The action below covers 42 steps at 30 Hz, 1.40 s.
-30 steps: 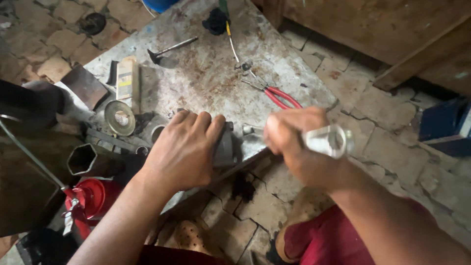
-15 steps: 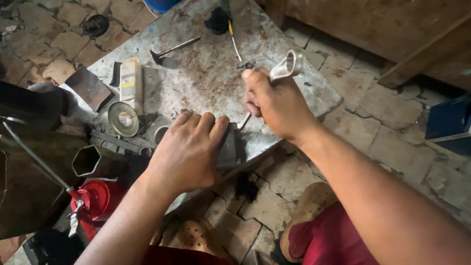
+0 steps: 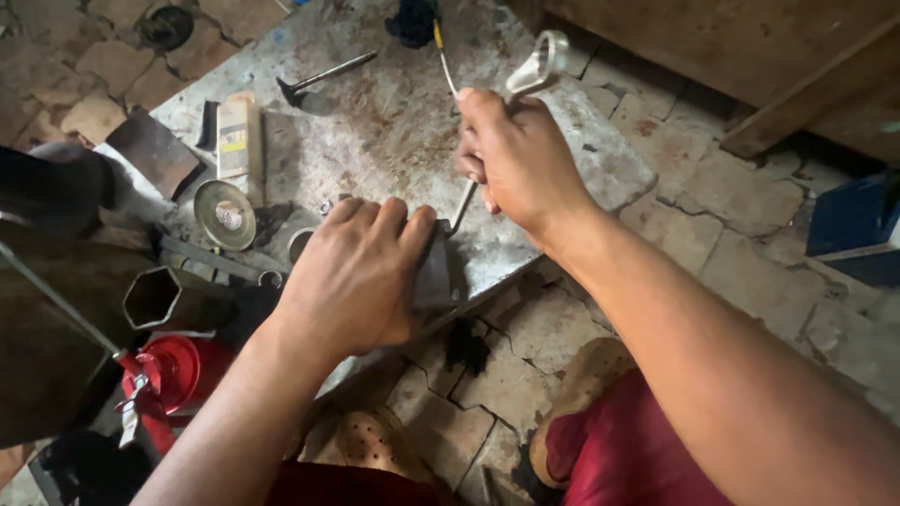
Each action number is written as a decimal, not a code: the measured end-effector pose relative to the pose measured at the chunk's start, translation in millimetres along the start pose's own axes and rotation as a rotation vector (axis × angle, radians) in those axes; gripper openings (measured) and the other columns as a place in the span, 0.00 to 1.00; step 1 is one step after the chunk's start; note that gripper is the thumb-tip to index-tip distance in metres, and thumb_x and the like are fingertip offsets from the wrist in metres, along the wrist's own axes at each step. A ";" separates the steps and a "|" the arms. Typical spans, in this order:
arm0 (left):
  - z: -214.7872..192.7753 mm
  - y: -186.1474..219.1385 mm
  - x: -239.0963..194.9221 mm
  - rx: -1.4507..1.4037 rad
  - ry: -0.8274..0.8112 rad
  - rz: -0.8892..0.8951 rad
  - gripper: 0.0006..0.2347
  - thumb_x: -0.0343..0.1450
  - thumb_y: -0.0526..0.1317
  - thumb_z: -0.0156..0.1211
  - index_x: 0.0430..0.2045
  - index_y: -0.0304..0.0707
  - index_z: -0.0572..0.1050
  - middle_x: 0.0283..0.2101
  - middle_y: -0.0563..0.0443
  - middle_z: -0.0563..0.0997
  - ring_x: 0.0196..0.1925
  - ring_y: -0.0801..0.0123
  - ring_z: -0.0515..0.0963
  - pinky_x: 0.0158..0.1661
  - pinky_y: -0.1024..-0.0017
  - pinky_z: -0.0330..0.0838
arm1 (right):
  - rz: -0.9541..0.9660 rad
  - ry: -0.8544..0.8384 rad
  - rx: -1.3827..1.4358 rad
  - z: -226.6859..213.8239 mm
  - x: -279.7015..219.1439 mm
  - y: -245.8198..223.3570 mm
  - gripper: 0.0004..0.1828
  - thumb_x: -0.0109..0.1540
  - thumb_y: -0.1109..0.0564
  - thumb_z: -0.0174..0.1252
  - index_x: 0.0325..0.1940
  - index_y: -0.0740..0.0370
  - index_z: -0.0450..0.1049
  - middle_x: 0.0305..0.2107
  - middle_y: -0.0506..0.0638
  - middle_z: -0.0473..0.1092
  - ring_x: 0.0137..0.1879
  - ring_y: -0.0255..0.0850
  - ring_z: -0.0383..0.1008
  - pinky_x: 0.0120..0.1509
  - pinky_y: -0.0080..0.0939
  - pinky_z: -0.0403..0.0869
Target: The person disassembles a hydraulic pump on a metal table using wrenches and pliers, removing bolts and internal gears. They then align the components and begin reassembly on the metal workbench.
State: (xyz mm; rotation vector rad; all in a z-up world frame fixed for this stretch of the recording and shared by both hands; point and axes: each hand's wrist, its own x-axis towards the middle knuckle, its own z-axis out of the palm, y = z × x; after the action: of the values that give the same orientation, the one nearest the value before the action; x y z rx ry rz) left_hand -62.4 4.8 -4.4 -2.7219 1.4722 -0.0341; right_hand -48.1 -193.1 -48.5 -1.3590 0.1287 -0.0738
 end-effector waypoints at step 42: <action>53.5 -38.2 -82.3 -0.396 0.536 -0.579 0.44 0.49 0.54 0.81 0.57 0.29 0.66 0.53 0.36 0.76 0.56 0.44 0.77 0.56 0.57 0.70 | -0.500 -0.371 -1.537 -13.7 -70.6 13.9 0.19 0.50 0.64 0.62 0.45 0.57 0.77 0.49 0.51 0.70 0.57 0.50 0.68 0.61 0.50 0.68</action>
State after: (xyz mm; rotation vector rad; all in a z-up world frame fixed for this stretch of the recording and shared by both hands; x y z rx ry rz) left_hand -73.3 96.2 -55.6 -3.5735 0.7373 -0.5896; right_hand -120.3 -194.5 -61.4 -2.8805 -0.6045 -0.1515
